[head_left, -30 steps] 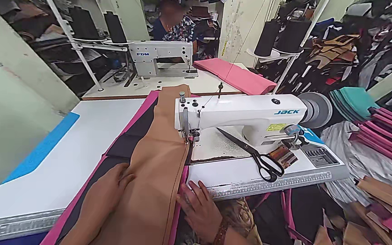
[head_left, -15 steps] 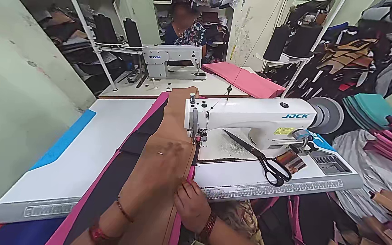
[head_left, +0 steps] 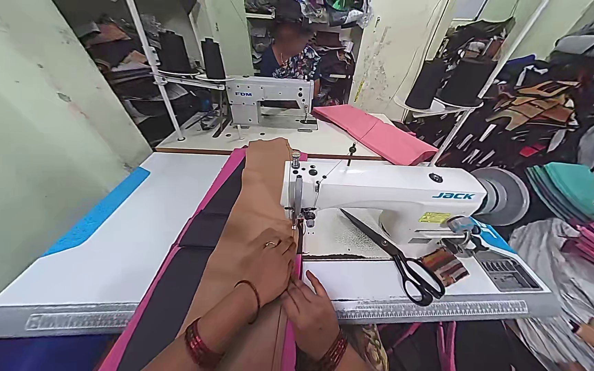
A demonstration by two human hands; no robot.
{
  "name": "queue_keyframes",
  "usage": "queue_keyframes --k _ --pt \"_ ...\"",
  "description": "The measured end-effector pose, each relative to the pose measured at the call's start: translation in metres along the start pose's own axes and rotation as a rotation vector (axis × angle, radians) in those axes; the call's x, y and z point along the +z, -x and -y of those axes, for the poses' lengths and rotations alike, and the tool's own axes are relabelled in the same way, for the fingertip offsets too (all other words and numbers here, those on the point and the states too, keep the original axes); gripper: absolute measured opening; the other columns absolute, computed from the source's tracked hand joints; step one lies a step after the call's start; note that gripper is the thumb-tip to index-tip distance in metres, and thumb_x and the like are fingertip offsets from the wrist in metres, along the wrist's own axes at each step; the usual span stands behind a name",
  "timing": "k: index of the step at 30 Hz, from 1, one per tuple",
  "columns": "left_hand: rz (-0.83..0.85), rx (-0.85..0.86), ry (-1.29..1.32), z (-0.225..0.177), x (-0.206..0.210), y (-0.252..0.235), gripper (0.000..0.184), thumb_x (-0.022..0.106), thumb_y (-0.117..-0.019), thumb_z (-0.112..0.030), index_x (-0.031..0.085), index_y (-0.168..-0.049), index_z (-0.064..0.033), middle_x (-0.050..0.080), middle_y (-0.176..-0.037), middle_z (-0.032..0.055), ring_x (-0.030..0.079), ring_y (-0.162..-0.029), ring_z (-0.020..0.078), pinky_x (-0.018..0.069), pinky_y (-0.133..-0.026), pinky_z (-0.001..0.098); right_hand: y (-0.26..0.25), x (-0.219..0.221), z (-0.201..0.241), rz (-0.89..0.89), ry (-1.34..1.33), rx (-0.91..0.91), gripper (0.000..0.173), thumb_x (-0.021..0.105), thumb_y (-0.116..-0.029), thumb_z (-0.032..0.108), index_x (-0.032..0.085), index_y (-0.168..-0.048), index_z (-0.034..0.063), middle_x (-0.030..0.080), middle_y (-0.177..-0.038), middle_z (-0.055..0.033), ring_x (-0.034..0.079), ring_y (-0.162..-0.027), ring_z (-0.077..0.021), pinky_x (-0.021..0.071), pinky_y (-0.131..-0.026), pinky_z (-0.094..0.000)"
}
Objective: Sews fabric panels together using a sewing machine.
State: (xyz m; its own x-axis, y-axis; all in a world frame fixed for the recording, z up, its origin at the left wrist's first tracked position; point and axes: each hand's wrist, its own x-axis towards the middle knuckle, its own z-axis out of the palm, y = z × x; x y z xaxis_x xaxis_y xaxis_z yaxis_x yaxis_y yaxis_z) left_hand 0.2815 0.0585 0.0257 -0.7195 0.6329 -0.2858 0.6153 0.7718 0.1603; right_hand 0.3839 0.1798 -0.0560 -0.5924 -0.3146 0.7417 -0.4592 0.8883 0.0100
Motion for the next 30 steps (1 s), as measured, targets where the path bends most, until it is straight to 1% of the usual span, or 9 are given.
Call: queue_keyframes --k 5,7,8,10,12,16,20,24,30 --pt "-0.014 -0.028 -0.017 -0.003 -0.006 -0.017 0.048 0.037 -0.1094 -0.023 0.046 -0.153 -0.0035 0.04 -0.162 0.0157 0.032 -0.152 0.0352 0.0262 -0.123 0.0522 -0.003 0.005 -0.011 0.075 -0.023 0.073 0.023 0.055 -0.0917 0.005 0.077 -0.093 0.0115 0.079 -0.106 -0.0033 0.074 -0.108 -0.0212 0.0565 -0.097 -0.0476" --pt "-0.132 -0.038 0.01 0.0 0.001 -0.02 0.047 0.042 -0.1077 -0.024 0.052 -0.15 -0.0057 0.045 -0.156 0.0201 0.04 -0.146 0.0383 0.0334 -0.118 0.054 -0.005 0.007 -0.014 0.092 -0.024 0.091 0.022 0.056 -0.0911 0.004 0.077 -0.094 0.0101 0.079 -0.108 -0.0041 0.074 -0.11 -0.0219 0.0562 -0.098 -0.0483" --pt "-0.219 -0.033 0.035 0.002 0.006 -0.02 0.044 0.047 -0.106 -0.024 0.058 -0.144 -0.0056 0.051 -0.149 0.0222 0.046 -0.141 0.0403 0.0377 -0.115 0.0549 -0.006 0.008 -0.016 0.094 -0.02 0.098 0.023 0.056 -0.0915 0.004 0.077 -0.095 0.01 0.079 -0.109 -0.004 0.074 -0.11 -0.0219 0.0563 -0.098 -0.0483" --pt "-0.448 0.037 0.058 0.007 0.02 -0.016 0.031 0.056 -0.1017 -0.019 0.072 -0.123 -0.0019 0.065 -0.129 0.024 0.061 -0.123 0.0438 0.0495 -0.101 0.0587 -0.005 0.012 -0.02 0.093 -0.001 0.098 0.024 0.055 -0.092 0.005 0.078 -0.098 0.0103 0.078 -0.113 -0.0033 0.073 -0.113 -0.0214 0.0559 -0.099 -0.0475" --pt "-0.551 0.085 0.057 0.009 0.03 -0.01 0.025 0.059 -0.0963 -0.009 0.076 -0.112 -0.0011 0.071 -0.119 0.0221 0.066 -0.115 0.0436 0.055 -0.093 0.0576 -0.005 0.014 -0.024 0.101 0.011 0.099 0.025 0.055 -0.0925 0.005 0.078 -0.101 0.01 0.077 -0.119 -0.0023 0.071 -0.116 -0.0203 0.0552 -0.1 -0.0461" --pt "-0.298 -0.021 0.064 0.002 0.016 -0.007 0.033 0.052 -0.0993 -0.006 0.07 -0.127 -0.0027 0.062 -0.136 0.021 0.056 -0.131 0.0408 0.0476 -0.106 0.0531 -0.016 0.013 -0.029 0.173 -0.046 0.117 0.022 0.059 -0.0899 0.002 0.078 -0.1 0.0048 0.077 -0.117 -0.0075 0.072 -0.115 -0.0247 0.0541 -0.101 -0.0524" --pt "-0.109 -0.069 0.05 0.004 -0.008 -0.025 0.035 0.048 -0.102 -0.007 0.065 -0.132 -0.0019 0.055 -0.143 0.0212 0.049 -0.138 0.0387 0.0426 -0.112 0.0481 -0.033 0.011 -0.035 0.279 -0.066 0.165 0.022 0.062 -0.0891 -0.001 0.078 -0.103 0.0032 0.078 -0.113 -0.0096 0.073 -0.113 -0.0266 0.0508 -0.104 -0.0567" --pt "-0.084 -0.097 0.03 0.006 -0.015 -0.033 0.036 0.049 -0.1014 -0.008 0.066 -0.133 -0.004 0.054 -0.144 0.0203 0.05 -0.136 0.0389 0.0435 -0.111 0.05 -0.042 0.012 -0.044 0.381 -0.168 0.253 0.026 0.059 -0.0911 -0.005 0.077 -0.109 0.0013 0.076 -0.118 -0.0121 0.07 -0.119 -0.0292 0.0457 -0.11 -0.0589" --pt "-0.035 -0.147 0.092 0.005 -0.019 -0.04 0.037 0.046 -0.1034 -0.008 0.063 -0.135 0.0001 0.055 -0.148 0.0171 0.051 -0.139 0.0342 0.0417 -0.114 0.0489 -0.062 0.009 -0.057 0.559 -0.33 0.445 0.035 0.047 -0.0989 -0.006 0.073 -0.122 0.0004 0.069 -0.135 -0.0129 0.059 -0.135 -0.0284 0.0335 -0.12 -0.0568"
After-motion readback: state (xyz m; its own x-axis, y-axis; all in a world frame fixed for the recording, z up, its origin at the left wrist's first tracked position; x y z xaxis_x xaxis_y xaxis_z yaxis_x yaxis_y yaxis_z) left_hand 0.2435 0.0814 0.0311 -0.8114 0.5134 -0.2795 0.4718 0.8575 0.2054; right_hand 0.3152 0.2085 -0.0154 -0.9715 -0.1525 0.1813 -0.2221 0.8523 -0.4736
